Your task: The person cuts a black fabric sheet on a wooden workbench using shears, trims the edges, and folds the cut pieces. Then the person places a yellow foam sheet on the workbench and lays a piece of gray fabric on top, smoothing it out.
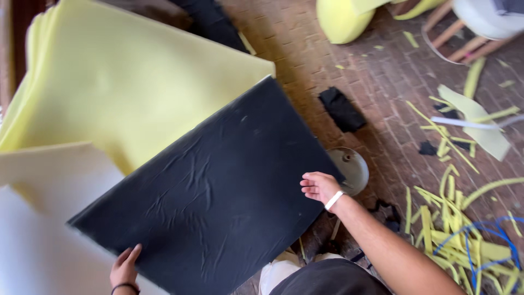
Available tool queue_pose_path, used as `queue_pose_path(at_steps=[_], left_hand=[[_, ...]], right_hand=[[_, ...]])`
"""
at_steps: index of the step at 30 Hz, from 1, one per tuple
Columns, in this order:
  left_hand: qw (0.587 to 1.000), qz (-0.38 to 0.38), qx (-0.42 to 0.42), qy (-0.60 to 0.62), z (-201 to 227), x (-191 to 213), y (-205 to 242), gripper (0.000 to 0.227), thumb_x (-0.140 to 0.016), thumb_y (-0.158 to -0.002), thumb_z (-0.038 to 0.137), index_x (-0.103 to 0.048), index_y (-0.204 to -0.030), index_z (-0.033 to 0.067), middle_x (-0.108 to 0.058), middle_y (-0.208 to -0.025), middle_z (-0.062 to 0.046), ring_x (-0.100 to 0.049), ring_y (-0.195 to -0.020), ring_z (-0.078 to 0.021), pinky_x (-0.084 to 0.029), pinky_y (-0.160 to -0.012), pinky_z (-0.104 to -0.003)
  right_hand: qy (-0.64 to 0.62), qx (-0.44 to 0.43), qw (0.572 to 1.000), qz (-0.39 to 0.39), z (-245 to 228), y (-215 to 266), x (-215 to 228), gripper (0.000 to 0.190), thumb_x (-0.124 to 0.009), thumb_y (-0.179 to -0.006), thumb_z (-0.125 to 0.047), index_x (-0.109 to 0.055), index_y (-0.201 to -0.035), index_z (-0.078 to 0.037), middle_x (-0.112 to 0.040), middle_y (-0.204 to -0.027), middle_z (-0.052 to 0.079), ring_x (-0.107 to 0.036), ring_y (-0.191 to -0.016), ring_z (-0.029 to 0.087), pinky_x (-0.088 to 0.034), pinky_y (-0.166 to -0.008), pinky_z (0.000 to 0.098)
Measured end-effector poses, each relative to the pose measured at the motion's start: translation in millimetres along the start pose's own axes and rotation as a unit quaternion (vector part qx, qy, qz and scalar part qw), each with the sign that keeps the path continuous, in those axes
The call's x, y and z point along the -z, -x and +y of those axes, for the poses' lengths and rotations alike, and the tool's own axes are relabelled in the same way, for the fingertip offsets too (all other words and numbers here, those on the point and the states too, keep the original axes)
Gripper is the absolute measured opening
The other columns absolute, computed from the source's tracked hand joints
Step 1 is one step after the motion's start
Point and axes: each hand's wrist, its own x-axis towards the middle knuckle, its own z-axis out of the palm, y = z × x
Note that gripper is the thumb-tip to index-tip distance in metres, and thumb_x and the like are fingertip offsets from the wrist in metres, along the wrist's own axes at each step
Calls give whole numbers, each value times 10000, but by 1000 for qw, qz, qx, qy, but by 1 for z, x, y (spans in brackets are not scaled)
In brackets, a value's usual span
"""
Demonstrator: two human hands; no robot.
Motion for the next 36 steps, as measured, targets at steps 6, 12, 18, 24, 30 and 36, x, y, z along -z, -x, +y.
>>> queue_pose_path(at_steps=[6, 12, 18, 24, 30, 36], left_hand=[[906, 245, -192, -288, 37, -35, 12, 911, -932, -666, 298, -548, -1403, -73, -559, -1398, -268, -487, -1344, -400, -418, -1142, -503], [864, 58, -327, -379, 138, -131, -14, 912, -898, -687, 375, -559, -1503, 152, -446, -1616, -150, -371, -1499, -347, -384, -1168, -493], [884, -84, -245, -389, 207, -194, -55, 1000, -920, -654, 384, -476, -1531, 196, -312, -1651, -137, -256, -1525, -322, -300, -1170, -538], [828, -79, -248, -496, 239, -194, -70, 1028, -940, -638, 502, -489, -1493, 150, -491, -1493, -142, -427, -1392, -337, -259, -1162, -576], [841, -223, -219, -442, 282, -181, -14, 589, -861, -697, 608, -798, -1039, 133, -806, -1011, -138, -752, -982, -302, -567, -898, -452], [810, -165, -475, -302, 315, -194, 142, 439, -857, -672, 535, -792, -851, 140, -728, -863, -42, -709, -817, -293, -566, -712, -440]], right_hand=[[32, 8, 999, 21, 0, 22, 28, 230, -659, -950, -273, -679, -1073, -79, -722, -949, 48, -695, -845, 164, -568, -782, 327], [14, 2, 998, 61, 1, 44, 41, 220, -646, -951, -275, -685, -1070, -94, -716, -951, 45, -686, -840, 161, -561, -791, 329], [30, 6, 996, 80, 16, 56, 50, 233, -682, -924, -283, -690, -1061, -96, -726, -958, 39, -691, -841, 153, -572, -807, 324], [15, -1, 994, 105, 40, 62, 86, 238, -690, -916, -287, -695, -1076, -111, -729, -969, 54, -694, -846, 161, -565, -812, 339], [-30, -4, 994, 109, 64, 53, 101, 257, -669, -924, -286, -698, -1087, -91, -732, -965, 56, -695, -839, 167, -563, -798, 341], [137, 101, 977, 127, 41, 51, 49, 248, -738, -890, -206, -720, -1113, -102, -745, -1010, 48, -704, -882, 171, -563, -803, 348]])
